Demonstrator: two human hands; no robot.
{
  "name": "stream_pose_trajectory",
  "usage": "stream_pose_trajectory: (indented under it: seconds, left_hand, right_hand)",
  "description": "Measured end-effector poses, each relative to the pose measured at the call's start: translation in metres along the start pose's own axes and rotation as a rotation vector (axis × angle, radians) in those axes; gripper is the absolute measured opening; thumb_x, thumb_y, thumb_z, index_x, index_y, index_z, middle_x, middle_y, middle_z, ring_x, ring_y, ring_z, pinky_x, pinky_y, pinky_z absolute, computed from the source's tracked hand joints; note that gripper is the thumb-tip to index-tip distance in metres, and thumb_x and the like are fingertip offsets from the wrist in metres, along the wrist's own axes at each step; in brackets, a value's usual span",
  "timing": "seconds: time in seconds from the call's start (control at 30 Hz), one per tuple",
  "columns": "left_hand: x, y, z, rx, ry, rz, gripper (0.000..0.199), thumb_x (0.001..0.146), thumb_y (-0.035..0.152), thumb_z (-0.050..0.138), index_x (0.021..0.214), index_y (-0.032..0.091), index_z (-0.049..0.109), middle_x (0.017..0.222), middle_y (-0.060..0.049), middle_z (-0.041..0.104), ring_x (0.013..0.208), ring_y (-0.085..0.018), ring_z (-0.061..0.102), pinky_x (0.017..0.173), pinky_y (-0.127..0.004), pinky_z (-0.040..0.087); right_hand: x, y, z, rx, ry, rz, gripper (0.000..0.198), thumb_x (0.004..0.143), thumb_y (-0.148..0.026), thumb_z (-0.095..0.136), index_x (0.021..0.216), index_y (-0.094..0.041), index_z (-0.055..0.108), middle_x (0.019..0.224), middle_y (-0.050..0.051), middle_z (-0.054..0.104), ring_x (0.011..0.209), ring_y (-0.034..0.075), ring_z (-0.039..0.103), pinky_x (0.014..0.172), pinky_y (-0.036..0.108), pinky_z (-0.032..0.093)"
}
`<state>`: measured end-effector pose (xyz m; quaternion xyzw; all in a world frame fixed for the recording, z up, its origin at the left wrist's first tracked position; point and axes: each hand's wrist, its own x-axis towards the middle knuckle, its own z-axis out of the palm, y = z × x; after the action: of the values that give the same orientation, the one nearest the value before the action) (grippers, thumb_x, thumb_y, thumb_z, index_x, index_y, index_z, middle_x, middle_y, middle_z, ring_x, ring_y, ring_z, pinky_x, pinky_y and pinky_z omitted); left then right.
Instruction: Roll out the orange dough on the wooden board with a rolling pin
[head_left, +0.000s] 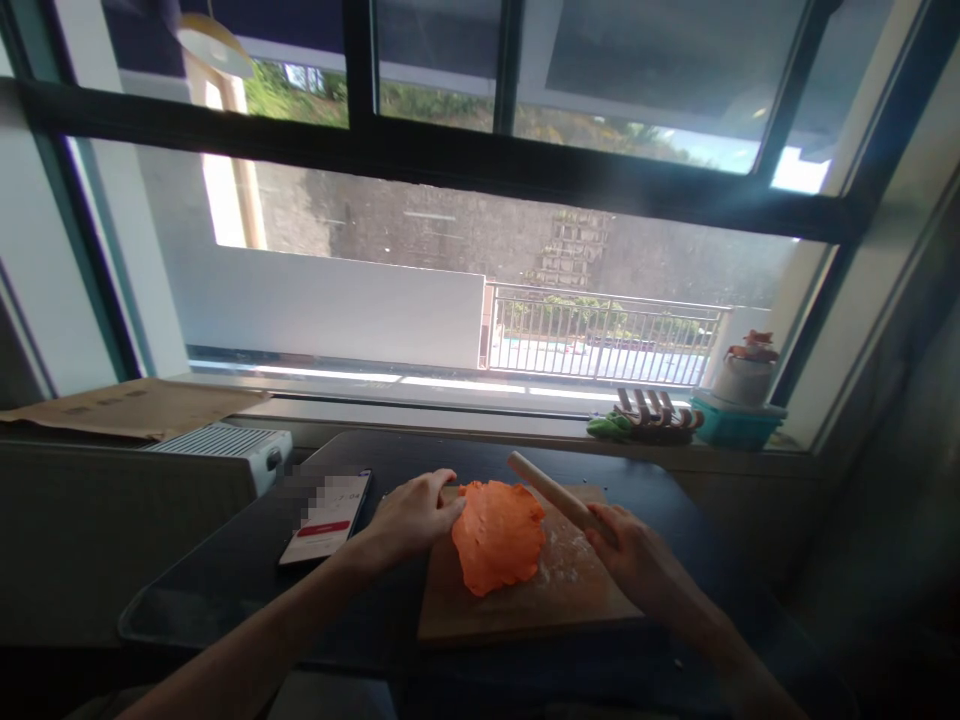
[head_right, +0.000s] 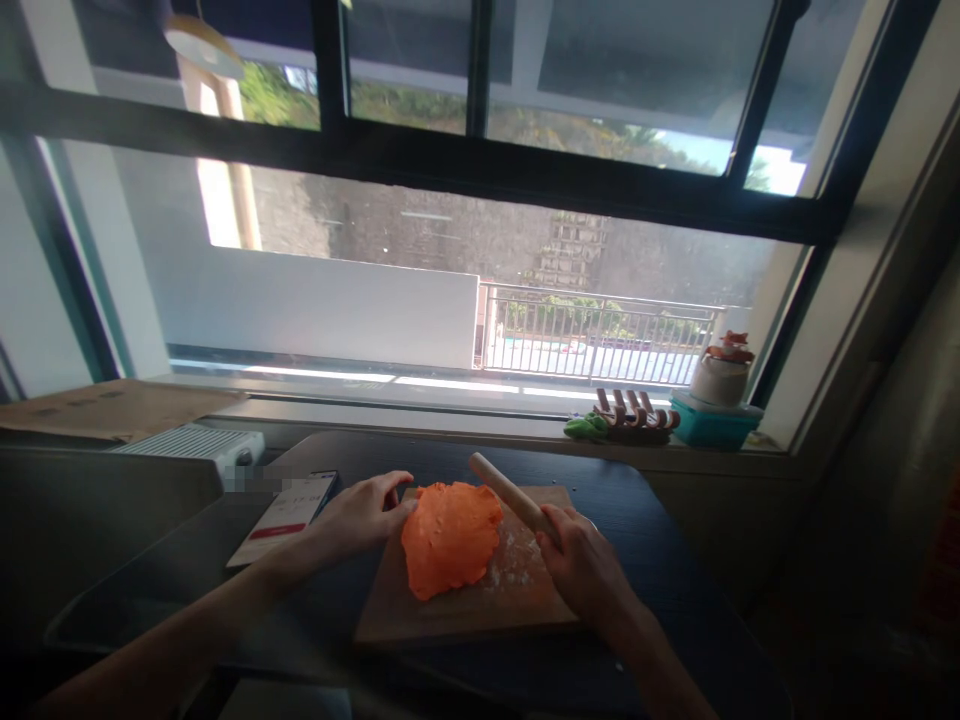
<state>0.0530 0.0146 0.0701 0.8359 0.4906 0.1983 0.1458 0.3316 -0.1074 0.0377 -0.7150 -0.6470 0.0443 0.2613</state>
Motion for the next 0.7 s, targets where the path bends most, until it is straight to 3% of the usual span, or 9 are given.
stream_pose_trajectory:
  seconds: [0.1,0.23,0.37,0.47,0.57,0.7]
  left_hand:
    - [0.004,0.015,-0.001,0.155,0.105,0.191,0.042,0.085,0.037,0.044,0.12,0.018,0.059,0.12,-0.01,0.063,0.114,-0.025,0.056,0.096,-0.035,0.043]
    - [0.005,0.023,0.02,0.229,-0.061,0.411,0.05,0.083,0.041,0.051,0.13,0.023,0.053,0.143,-0.008,0.047,0.134,-0.026,0.037,0.115,-0.044,0.02]
    - [-0.003,0.028,0.041,0.229,-0.215,0.377,0.061,0.087,0.051,0.044,0.14,0.022,0.042,0.151,-0.01,0.034,0.14,-0.028,0.027,0.115,-0.051,0.012]
    - [-0.01,0.033,0.049,0.243,-0.321,0.31,0.061,0.091,0.049,0.034,0.145,0.019,0.033,0.153,-0.012,0.027,0.143,-0.029,0.018,0.115,-0.052,0.01]
    - [-0.014,0.034,0.055,0.255,-0.339,0.285,0.061,0.094,0.047,0.027,0.146,0.017,0.028,0.154,-0.013,0.021,0.144,-0.028,0.01,0.114,-0.053,0.006]
    - [-0.013,0.028,0.061,0.259,-0.328,0.31,0.063,0.093,0.052,0.024,0.147,0.019,0.027,0.154,-0.01,0.026,0.144,-0.029,0.01,0.114,-0.056,0.003]
  right_hand:
    - [0.01,-0.005,0.013,-0.051,-0.01,0.044,0.04,0.089,-0.029,0.04,0.123,-0.018,0.057,0.115,0.009,0.063,0.105,0.02,0.059,0.088,0.028,0.042]
    - [0.008,-0.008,0.028,-0.114,-0.073,0.066,0.043,0.092,-0.029,0.037,0.13,-0.016,0.052,0.12,0.011,0.061,0.107,0.02,0.058,0.09,0.028,0.041]
    - [-0.008,-0.015,0.029,-0.223,-0.126,0.064,0.045,0.092,-0.028,0.036,0.134,-0.018,0.049,0.119,0.011,0.06,0.108,0.021,0.056,0.091,0.029,0.041]
    - [-0.016,-0.027,0.022,-0.291,-0.131,0.087,0.046,0.093,-0.028,0.036,0.137,-0.019,0.047,0.121,0.011,0.058,0.109,0.022,0.055,0.089,0.029,0.042]
    - [-0.02,-0.038,0.023,-0.315,-0.126,0.131,0.046,0.094,-0.025,0.034,0.137,-0.017,0.046,0.12,0.012,0.058,0.106,0.023,0.056,0.087,0.03,0.043]
    - [-0.026,-0.053,0.04,-0.351,-0.084,0.133,0.047,0.091,-0.019,0.035,0.137,-0.014,0.045,0.122,0.015,0.057,0.109,0.025,0.053,0.087,0.033,0.044]
